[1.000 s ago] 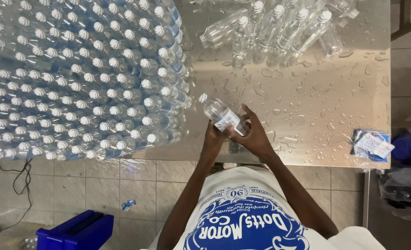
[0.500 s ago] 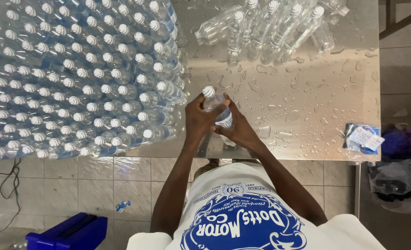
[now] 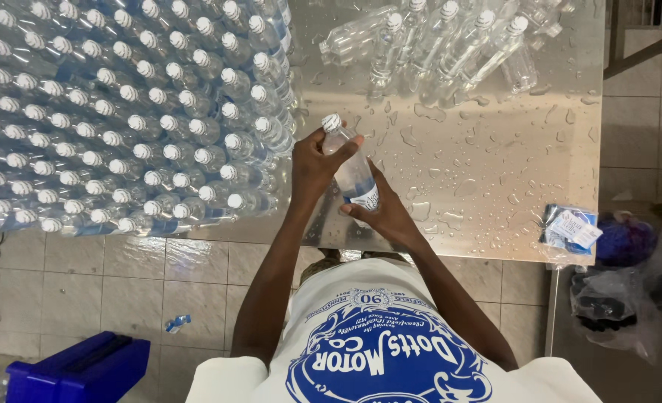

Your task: The person repeatedly picks up clear plastic bottles from a table, applies a small rectangular label to the side of each bottle, and places the labeled bottle back on the table. The person handles the bottles and labels by hand throughout the process.

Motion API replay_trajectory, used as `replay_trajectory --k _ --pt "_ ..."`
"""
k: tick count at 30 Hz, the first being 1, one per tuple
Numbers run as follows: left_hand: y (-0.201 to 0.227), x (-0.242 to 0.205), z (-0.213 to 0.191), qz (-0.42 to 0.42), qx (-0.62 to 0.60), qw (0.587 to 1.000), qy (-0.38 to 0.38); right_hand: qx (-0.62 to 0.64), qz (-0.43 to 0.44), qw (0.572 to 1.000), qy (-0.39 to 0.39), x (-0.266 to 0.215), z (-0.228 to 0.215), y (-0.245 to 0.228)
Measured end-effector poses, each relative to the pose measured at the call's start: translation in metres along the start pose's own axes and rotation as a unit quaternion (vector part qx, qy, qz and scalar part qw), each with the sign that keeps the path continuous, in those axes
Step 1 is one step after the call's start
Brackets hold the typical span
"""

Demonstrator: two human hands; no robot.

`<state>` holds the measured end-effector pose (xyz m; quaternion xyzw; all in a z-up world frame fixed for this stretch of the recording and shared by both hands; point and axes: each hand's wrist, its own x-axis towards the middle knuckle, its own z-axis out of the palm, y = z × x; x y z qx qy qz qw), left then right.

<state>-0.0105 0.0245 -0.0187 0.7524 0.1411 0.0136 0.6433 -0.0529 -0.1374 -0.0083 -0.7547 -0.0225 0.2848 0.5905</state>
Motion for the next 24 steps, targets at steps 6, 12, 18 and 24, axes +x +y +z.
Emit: replay_trajectory --k 6,12,18,24 --pt "0.004 -0.015 -0.002 0.023 0.063 0.997 -0.023 -0.021 -0.040 0.998 0.033 0.003 -0.011 -0.002" --pt "-0.035 -0.037 -0.006 0.095 0.105 0.990 0.026 -0.143 -0.135 0.980 0.019 0.047 0.010 0.020" --pt "-0.076 -0.051 -0.052 0.141 0.159 0.966 0.145 -0.123 -0.240 0.963 0.018 0.133 0.084 0.090" --pt "-0.081 -0.089 -0.078 0.108 0.060 0.976 0.181 -0.190 -0.239 0.951 0.038 0.180 0.154 0.109"
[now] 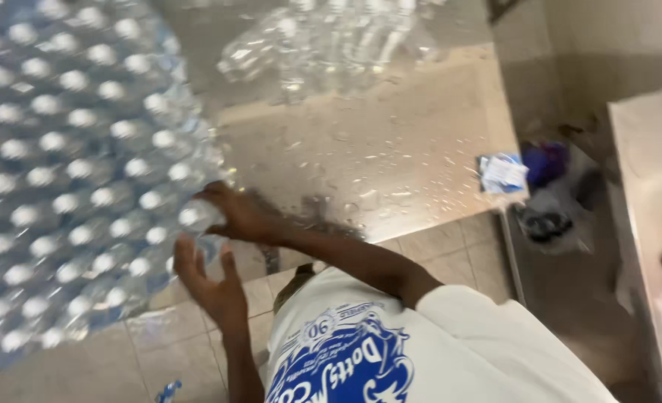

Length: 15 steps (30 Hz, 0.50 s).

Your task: The person repeatedly picks up clear plastic bottles from a table, applies a small rectangular label to the side of each bottle, and places the labeled bottle back on the table. The person handles the bottles and labels by hand throughout the process.

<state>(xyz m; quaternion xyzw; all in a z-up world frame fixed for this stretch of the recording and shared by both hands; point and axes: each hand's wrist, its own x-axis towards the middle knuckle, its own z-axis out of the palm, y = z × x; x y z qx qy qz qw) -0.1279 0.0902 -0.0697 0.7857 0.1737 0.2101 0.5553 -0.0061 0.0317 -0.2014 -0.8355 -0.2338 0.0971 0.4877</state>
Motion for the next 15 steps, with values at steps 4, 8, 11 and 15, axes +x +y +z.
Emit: replay_trajectory --k 4,8,11,15 --pt "0.027 -0.001 0.021 -0.037 0.027 0.997 -0.067 0.056 0.019 0.998 -0.019 0.005 0.014 0.012" --pt "0.036 -0.001 0.045 0.004 0.003 0.991 -0.136 0.053 -0.023 0.998 0.004 -0.021 -0.028 0.025" --pt "0.036 -0.001 0.062 0.035 -0.015 0.981 -0.191 0.052 0.046 0.986 0.152 -0.085 -0.108 0.075" --pt "0.030 -0.004 0.089 0.036 -0.032 0.966 -0.255 -0.112 0.228 0.836 0.485 -0.226 -0.247 0.174"
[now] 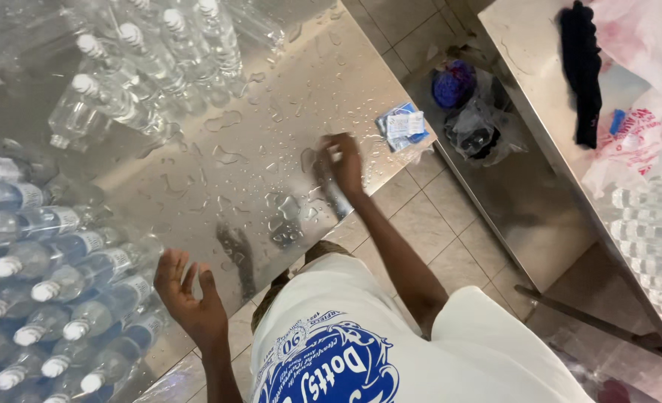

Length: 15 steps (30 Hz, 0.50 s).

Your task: The person repeatedly picks up clear plastic bottles from a table, applies a small rectangular label to the side of each bottle, and places the labeled bottle back on the table. The person handles the bottles and labels by hand throughout the process.

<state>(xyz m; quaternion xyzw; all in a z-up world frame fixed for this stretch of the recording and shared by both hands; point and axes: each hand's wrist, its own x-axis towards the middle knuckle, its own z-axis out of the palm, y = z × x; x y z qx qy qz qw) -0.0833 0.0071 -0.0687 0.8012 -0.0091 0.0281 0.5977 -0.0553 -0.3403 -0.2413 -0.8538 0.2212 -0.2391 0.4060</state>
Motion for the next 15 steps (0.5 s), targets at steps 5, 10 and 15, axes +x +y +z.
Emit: replay_trajectory --k 5,10,15 --pt "0.008 0.010 0.050 -0.032 -0.020 0.998 -0.054 -0.251 0.045 0.961 0.107 0.046 -0.114 0.109" --pt "0.009 0.012 0.079 -0.024 -0.015 0.994 -0.105 -0.288 0.067 0.948 0.117 0.044 -0.117 0.146" --pt "-0.001 0.015 0.089 -0.067 -0.018 0.988 -0.138 -0.350 0.007 0.922 0.168 0.042 -0.126 0.096"
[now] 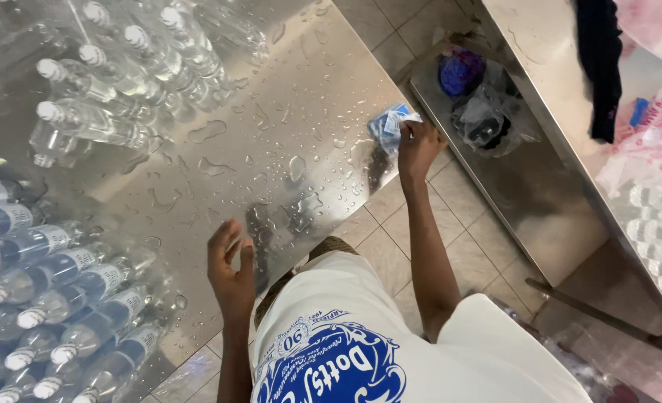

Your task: The person repeatedly picks up clear plastic bottles from a table, applies a small rectangular label to the side of each bottle, and places the labeled bottle back on the table. The person handles the bottles and labels by hand throughout the process.

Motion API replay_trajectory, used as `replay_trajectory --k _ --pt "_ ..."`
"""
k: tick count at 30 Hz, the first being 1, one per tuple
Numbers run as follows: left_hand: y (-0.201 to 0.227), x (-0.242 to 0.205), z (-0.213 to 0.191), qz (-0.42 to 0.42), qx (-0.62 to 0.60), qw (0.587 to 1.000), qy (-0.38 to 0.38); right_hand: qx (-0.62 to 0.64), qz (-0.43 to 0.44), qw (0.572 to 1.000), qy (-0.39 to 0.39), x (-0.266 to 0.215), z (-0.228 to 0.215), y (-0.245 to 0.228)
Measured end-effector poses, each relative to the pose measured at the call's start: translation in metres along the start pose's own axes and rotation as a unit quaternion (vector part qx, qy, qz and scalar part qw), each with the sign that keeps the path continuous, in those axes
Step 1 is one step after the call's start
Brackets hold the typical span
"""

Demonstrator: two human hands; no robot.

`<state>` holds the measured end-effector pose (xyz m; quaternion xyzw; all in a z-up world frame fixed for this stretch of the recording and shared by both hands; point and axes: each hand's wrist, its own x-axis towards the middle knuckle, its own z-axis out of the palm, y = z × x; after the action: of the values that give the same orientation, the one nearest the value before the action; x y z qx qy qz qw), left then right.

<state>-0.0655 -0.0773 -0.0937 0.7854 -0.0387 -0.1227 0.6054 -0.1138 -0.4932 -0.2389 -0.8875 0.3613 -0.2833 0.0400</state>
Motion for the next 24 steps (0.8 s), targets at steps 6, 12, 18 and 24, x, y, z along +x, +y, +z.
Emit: replay_trajectory --k 6,12,18,24 --pt "-0.023 0.026 0.027 -0.144 -0.240 0.954 -0.109 0.260 -0.045 0.951 -0.161 -0.004 -0.074 -0.111" --pt "-0.055 0.047 0.040 -0.103 -0.328 0.939 -0.012 0.368 -0.232 0.833 -0.342 -0.042 -0.095 -0.229" --pt "-0.027 0.035 -0.035 -0.176 -0.346 0.904 0.178 0.511 -0.154 0.713 -0.455 -0.037 -0.070 -0.323" --pt "-0.068 0.017 -0.080 -0.145 -0.348 0.877 0.297 0.510 -0.126 0.788 -0.322 -0.058 0.095 -0.440"
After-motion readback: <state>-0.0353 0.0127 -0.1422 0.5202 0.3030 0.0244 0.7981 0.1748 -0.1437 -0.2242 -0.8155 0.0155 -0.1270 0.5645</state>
